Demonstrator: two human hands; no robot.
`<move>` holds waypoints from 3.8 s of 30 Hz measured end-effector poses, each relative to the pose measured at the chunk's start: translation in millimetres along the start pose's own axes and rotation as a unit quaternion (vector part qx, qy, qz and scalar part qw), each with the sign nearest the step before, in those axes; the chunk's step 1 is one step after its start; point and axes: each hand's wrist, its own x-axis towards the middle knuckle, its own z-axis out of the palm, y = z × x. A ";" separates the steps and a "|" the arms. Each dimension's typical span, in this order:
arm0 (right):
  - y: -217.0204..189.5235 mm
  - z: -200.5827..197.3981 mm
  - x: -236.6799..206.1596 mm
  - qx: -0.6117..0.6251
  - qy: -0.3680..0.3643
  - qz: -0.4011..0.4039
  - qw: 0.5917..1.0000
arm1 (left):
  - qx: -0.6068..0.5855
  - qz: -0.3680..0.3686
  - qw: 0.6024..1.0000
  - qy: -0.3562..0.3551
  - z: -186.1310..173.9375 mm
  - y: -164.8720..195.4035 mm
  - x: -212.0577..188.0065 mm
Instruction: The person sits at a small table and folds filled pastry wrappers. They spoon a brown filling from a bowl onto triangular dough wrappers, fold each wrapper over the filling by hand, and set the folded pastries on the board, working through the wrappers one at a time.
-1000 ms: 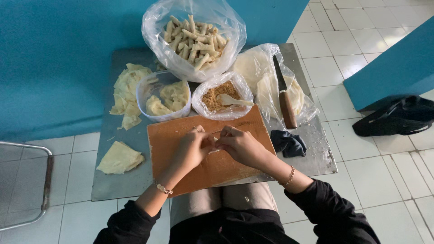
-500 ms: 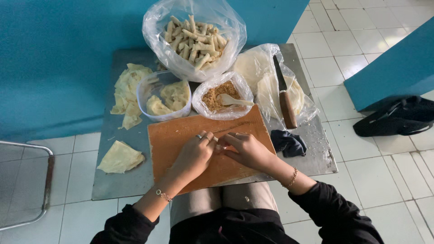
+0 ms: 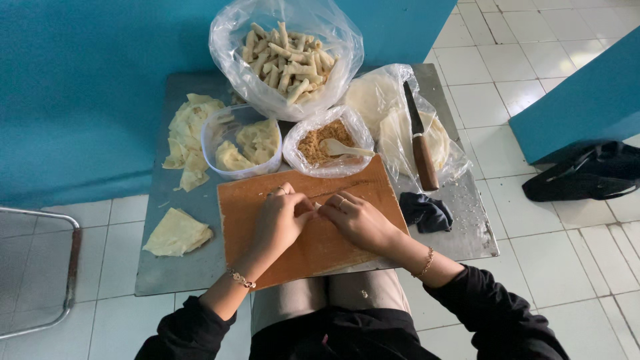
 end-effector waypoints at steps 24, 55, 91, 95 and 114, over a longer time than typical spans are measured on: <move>0.4 -5.4 4.1 -0.142 0.044 -0.052 0.987 | 0.182 0.160 0.969 0.049 8.4 4.9 -9.8; 12.9 -54.0 74.2 -0.130 0.123 -0.006 0.984 | 0.208 -0.013 0.937 0.281 -83.9 -39.8 -85.2; -40.8 -39.2 57.6 -0.054 0.208 0.041 0.976 | 0.077 -0.141 0.910 0.383 -89.6 -134.0 -105.0; -44.0 -34.6 59.9 -0.004 0.206 0.052 0.977 | -0.305 -0.213 0.821 0.433 -103.3 -162.0 -109.5; -105.2 0.6 43.8 0.235 0.184 0.066 0.952 | -0.693 -0.047 0.653 0.301 -2.5 9.2 -104.4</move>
